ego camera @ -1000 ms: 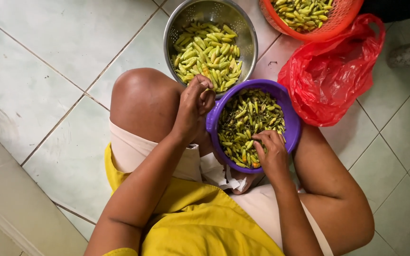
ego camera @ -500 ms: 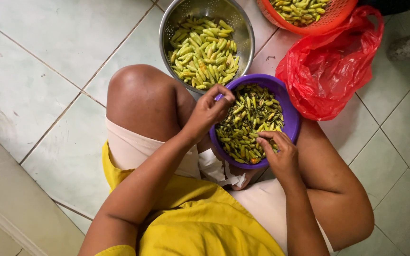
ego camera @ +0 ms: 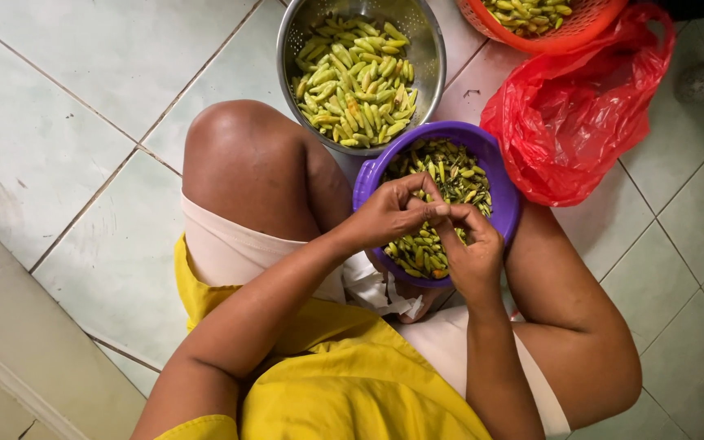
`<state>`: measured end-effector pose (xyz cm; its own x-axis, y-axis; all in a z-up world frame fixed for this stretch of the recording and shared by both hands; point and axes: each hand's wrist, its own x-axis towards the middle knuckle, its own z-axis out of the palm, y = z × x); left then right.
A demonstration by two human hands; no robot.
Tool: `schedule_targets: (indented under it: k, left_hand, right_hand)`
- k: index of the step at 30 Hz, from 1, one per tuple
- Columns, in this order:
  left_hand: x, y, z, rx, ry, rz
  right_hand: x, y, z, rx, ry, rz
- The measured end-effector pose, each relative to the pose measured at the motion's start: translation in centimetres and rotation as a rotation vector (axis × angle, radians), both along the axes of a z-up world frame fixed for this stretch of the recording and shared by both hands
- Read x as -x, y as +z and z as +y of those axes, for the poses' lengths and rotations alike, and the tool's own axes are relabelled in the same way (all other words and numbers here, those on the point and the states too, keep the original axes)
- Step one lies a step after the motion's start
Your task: A person sitting on the floor manually removes the stems from green chili peppers and sorts them into different bowls.
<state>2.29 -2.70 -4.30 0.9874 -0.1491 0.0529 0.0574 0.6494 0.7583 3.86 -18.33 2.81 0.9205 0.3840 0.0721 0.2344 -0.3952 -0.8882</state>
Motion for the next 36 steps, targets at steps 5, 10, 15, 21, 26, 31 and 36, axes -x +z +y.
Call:
schedule_targets:
  k: [5, 10, 15, 21, 26, 31, 36]
  left_hand:
    - [-0.2, 0.1, 0.1, 0.062, 0.016, 0.057]
    - [-0.3, 1.6, 1.0, 0.149, 0.061, 0.112]
    - [-1.5, 0.2, 1.4, 0.054, 0.301, 0.141]
    - [-1.8, 2.0, 3.9, -0.033, 0.517, 0.219]
    - [-1.4, 3.7, 5.7, 0.078, 0.604, 0.220]
    - [-2.0, 0.9, 4.0, -0.005, 0.483, 0.181]
    - [-1.9, -1.0, 2.4, 0.045, 0.331, 0.104]
  right_hand:
    - [0.6, 1.7, 0.4, 0.068, 0.072, -0.203]
    - [0.0, 1.7, -0.6, 0.142, 0.135, -0.335]
    - [-0.4, -3.6, -3.7, 0.546, 0.149, -0.192]
    - [0.5, -5.5, -2.6, 0.666, 0.161, -0.209]
    - [0.1, -6.1, -3.7, 0.574, 0.162, -0.256]
    - [0.2, -6.7, -3.7, 0.585, 0.172, -0.272]
    - [0.4, -6.0, -2.9, 0.567, 0.164, -0.240]
